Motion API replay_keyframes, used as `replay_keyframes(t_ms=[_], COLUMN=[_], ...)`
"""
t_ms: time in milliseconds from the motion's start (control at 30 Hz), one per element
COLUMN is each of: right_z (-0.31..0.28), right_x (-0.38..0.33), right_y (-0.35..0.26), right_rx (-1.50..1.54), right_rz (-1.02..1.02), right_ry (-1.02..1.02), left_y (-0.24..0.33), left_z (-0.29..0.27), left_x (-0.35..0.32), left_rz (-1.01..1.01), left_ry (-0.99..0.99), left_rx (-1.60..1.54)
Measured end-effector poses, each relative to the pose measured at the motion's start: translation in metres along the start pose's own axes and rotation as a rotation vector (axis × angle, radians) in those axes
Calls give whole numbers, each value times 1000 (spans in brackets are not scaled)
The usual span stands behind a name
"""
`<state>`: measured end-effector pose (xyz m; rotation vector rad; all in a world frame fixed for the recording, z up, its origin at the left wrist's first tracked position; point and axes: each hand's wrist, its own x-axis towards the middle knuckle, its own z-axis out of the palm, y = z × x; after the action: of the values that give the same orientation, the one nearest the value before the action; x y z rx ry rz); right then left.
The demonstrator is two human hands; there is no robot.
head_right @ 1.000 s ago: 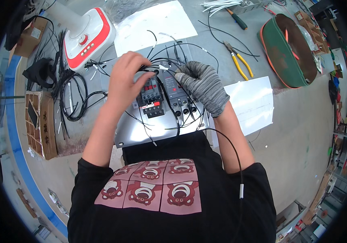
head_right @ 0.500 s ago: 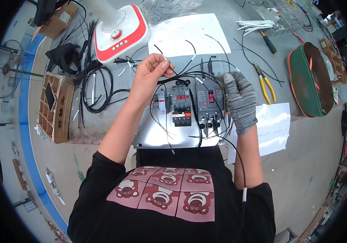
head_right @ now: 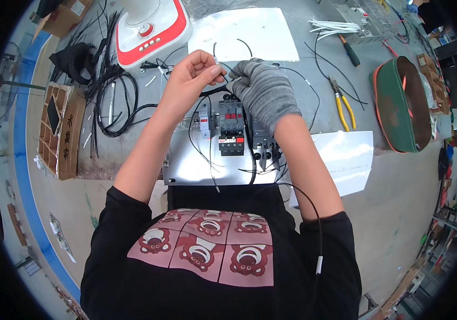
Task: The person strips wire ends, inserts them into terminal blocks on a DIN rail, and secures them with a screwdriver. They then attach a metal cover plate to the assembly and label wires with a marker.
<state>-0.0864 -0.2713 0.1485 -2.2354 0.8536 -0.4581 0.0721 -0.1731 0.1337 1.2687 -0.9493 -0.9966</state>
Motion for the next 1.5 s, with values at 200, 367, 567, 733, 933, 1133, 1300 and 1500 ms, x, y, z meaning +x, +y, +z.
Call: replay_keyframes(t_ms=[200, 367, 567, 733, 933, 1133, 1300, 1500], right_z=[4, 3, 3, 15, 24, 23, -1, -21], right_x=[4, -12, -24, -27, -27, -25, -22, 6], right_y=[-2, -1, 2, 7, 5, 14, 8, -22], right_rx=[-53, -83, -397, -325, -242, -186, -227, -349], right_rz=[31, -8, -130, -176, -164, -202, -324, -437], right_ry=[-54, -74, 7, 158, 249, 218, 220, 79], left_y=[-13, -20, -18, 6, -7, -12, -10, 2], left_z=[-8, -7, -15, -23, -32, -34, -36, -23], left_x=[-10, -9, -3, 21, 45, 60, 58, 37], left_rz=[89, -11, -85, -374, -319, -379, -392, -404], left_ry=[-53, -130, -178, -389, -508, -742, -752, -559], left_rx=[516, 642, 399, 326, 319, 241, 257, 344])
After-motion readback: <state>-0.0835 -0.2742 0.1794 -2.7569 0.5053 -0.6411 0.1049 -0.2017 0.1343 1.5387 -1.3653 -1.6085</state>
